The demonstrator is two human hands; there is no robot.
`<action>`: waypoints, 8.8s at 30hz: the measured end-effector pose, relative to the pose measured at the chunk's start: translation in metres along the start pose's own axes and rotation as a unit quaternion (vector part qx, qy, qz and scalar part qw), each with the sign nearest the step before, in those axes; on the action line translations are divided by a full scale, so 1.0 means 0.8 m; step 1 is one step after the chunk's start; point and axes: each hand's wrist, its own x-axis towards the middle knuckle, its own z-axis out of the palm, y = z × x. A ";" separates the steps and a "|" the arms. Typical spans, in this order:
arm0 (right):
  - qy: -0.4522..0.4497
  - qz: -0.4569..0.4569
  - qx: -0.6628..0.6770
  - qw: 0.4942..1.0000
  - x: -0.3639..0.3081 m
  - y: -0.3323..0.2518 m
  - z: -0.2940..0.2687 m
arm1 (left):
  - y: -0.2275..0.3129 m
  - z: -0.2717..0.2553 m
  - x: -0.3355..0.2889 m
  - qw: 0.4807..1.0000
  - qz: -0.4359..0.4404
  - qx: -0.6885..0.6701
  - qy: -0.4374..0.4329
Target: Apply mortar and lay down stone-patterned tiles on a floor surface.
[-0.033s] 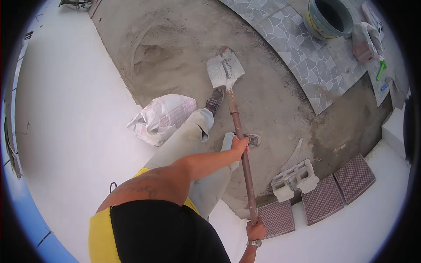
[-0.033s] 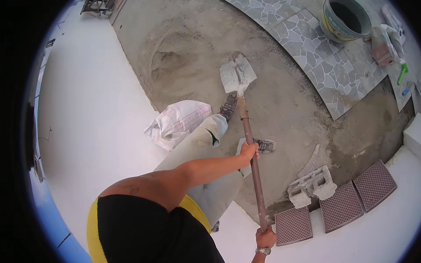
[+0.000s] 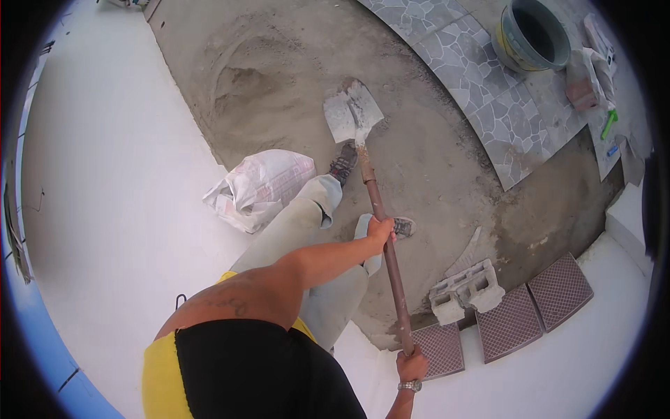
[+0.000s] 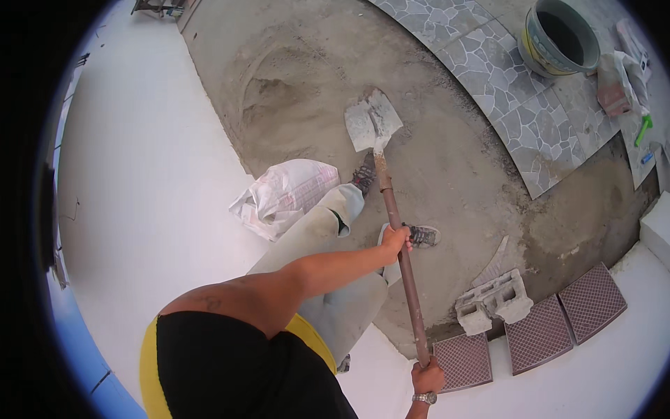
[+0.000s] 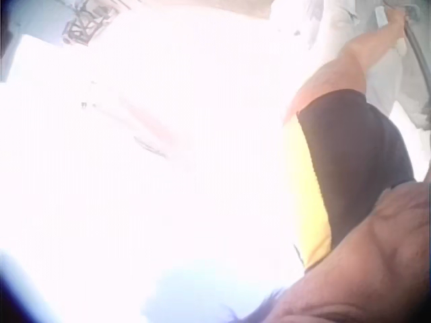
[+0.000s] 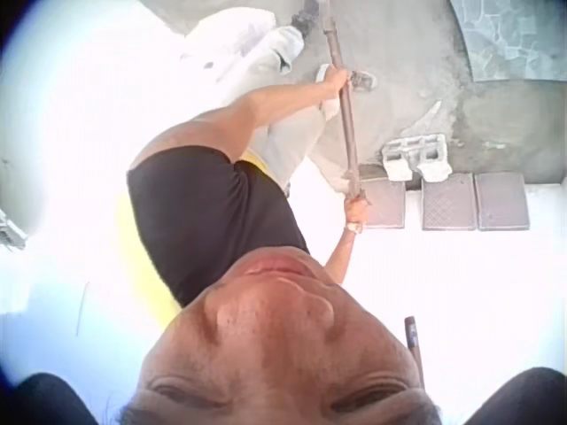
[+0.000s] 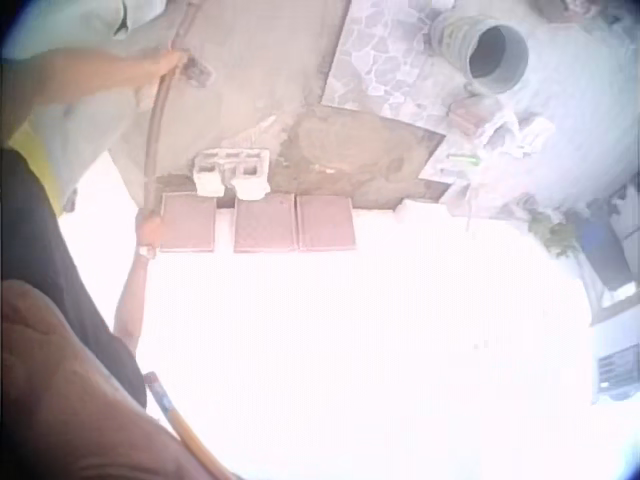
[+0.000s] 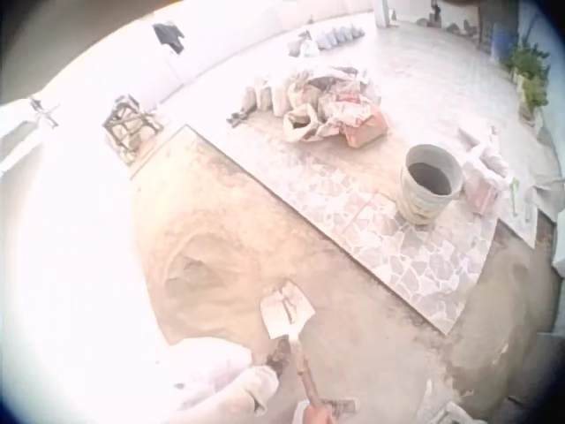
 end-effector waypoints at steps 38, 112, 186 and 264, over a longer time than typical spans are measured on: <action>-0.073 -0.077 0.051 0.993 0.071 0.026 0.138 | -0.034 -0.105 0.038 0.995 -0.098 -0.005 -0.018; -0.337 0.483 0.296 0.752 -0.541 0.033 0.417 | 0.487 -0.043 -0.298 0.610 0.210 0.757 -0.107; 0.120 -0.124 0.604 0.778 1.298 0.016 -0.803 | 0.617 0.741 0.313 0.936 0.329 0.122 0.008; 0.288 -0.181 0.792 0.506 1.233 0.171 -0.665 | 0.335 1.366 0.199 0.185 0.462 0.763 -0.412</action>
